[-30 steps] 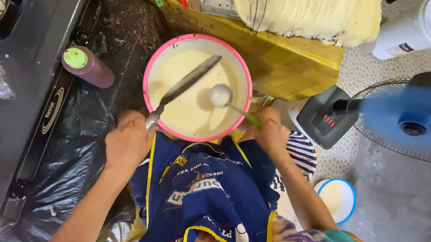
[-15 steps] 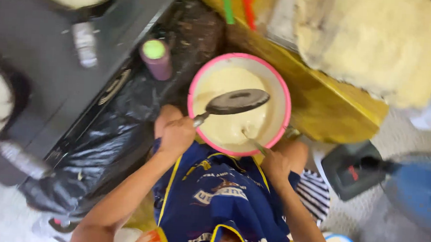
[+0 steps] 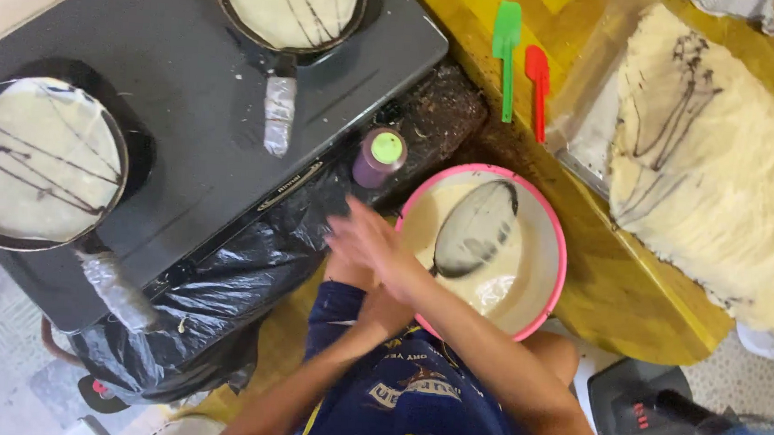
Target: Cooking thin wrappers by dipping a pan into batter and stacking the finished products.
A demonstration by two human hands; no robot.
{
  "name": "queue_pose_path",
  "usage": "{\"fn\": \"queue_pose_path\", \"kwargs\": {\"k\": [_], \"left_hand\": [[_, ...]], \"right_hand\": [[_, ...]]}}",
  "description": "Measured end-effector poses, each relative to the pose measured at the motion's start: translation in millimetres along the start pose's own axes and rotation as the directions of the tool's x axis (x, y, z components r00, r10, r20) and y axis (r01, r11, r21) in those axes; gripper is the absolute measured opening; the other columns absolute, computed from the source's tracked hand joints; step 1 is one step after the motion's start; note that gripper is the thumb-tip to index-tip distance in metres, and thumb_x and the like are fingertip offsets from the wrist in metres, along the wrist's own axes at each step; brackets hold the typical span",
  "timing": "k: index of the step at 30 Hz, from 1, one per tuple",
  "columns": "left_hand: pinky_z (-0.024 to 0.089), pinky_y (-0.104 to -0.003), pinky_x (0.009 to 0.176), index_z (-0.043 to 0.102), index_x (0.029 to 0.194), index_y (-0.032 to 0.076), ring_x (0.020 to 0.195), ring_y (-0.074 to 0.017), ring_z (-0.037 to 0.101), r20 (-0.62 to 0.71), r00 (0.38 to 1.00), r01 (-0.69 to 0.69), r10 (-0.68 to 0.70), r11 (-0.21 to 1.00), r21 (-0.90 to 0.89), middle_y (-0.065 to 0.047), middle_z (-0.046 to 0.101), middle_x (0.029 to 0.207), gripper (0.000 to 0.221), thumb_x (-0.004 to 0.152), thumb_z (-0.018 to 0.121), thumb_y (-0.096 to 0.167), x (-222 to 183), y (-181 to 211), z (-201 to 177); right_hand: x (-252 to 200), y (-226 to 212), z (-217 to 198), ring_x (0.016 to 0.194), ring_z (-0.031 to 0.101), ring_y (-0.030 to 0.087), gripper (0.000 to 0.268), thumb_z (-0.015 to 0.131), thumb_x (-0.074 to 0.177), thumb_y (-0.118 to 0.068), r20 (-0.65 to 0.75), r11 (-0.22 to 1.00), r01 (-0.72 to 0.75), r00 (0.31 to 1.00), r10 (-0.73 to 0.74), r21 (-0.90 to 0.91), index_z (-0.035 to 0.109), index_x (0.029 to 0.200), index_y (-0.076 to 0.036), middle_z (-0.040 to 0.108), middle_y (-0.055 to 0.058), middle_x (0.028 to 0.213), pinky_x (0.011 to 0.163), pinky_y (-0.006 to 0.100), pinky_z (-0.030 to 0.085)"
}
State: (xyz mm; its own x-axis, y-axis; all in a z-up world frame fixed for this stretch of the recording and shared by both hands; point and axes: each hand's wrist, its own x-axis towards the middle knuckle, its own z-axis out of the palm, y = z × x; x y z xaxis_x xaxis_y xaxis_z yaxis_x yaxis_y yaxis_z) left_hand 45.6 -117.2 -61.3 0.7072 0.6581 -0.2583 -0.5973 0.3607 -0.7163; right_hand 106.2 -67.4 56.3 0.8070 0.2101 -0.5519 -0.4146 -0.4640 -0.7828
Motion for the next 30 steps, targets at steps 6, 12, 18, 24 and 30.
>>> {"fn": "queue_pose_path", "kwargs": {"k": [6,12,18,24,30], "left_hand": [[0.037,-0.039,0.088,0.047,0.111,0.012,0.1,-0.0251,0.048,-0.529,0.734,0.54,-0.425,-0.105,0.835,-0.012,0.051,0.108,0.019,0.092,0.045,0.013,35.5,-29.0,52.1],[0.047,-0.034,0.055,0.062,0.066,0.013,0.059,-0.0159,0.06,-0.86,0.501,0.141,0.098,-0.99,-0.031,-0.004,0.064,0.063,0.013,0.075,0.052,0.017,57.7,-51.4,127.5],[0.034,-0.028,0.037,0.075,0.088,0.01,0.038,-0.0139,0.051,-0.602,0.793,0.318,-0.091,-0.781,0.538,-0.005,0.061,0.057,0.03,0.084,0.073,0.039,172.4,-103.5,179.3],[0.049,-0.035,0.031,0.062,0.082,-0.001,0.034,-0.0236,0.06,-0.301,0.953,0.211,-0.041,-0.622,0.754,-0.015,0.06,0.054,0.037,0.093,0.076,0.031,279.5,-73.7,129.2],[0.053,-0.031,0.034,0.067,0.084,0.001,0.039,-0.0206,0.062,-0.317,0.948,0.233,-0.018,-0.64,0.732,-0.012,0.063,0.058,0.041,0.093,0.074,0.04,295.0,-69.7,122.9]], "right_hand": [[140.5,-123.9,82.7,0.11,0.067,0.034,0.083,0.061,0.082,-0.056,0.257,0.544,-0.192,0.965,-0.046,0.817,0.046,0.151,-0.012,0.064,0.017,0.13,0.102,0.052,0.051],[93.6,-190.7,3.7,0.045,0.035,0.006,0.028,0.068,0.088,-0.029,0.363,0.531,-0.244,0.922,-0.132,0.812,0.066,0.106,-0.007,0.047,-0.003,0.065,0.035,0.022,0.019],[-23.3,-178.9,-147.4,0.045,0.028,0.006,0.034,0.066,0.103,-0.037,0.418,0.56,-0.073,0.745,-0.52,0.825,0.067,0.128,-0.014,0.036,-0.006,0.061,0.038,0.019,0.025],[-84.1,-44.0,-219.8,0.036,0.038,0.008,0.06,0.052,0.095,-0.025,0.227,0.548,0.033,0.888,-0.4,0.836,0.048,0.153,-0.011,0.04,0.0,0.054,0.034,0.018,0.03],[-146.2,78.1,-219.0,0.034,0.045,0.016,0.023,0.06,0.09,-0.028,0.066,0.418,-0.047,0.997,-0.029,0.907,0.065,0.09,-0.005,0.043,0.001,0.055,0.034,0.025,0.036]]}}
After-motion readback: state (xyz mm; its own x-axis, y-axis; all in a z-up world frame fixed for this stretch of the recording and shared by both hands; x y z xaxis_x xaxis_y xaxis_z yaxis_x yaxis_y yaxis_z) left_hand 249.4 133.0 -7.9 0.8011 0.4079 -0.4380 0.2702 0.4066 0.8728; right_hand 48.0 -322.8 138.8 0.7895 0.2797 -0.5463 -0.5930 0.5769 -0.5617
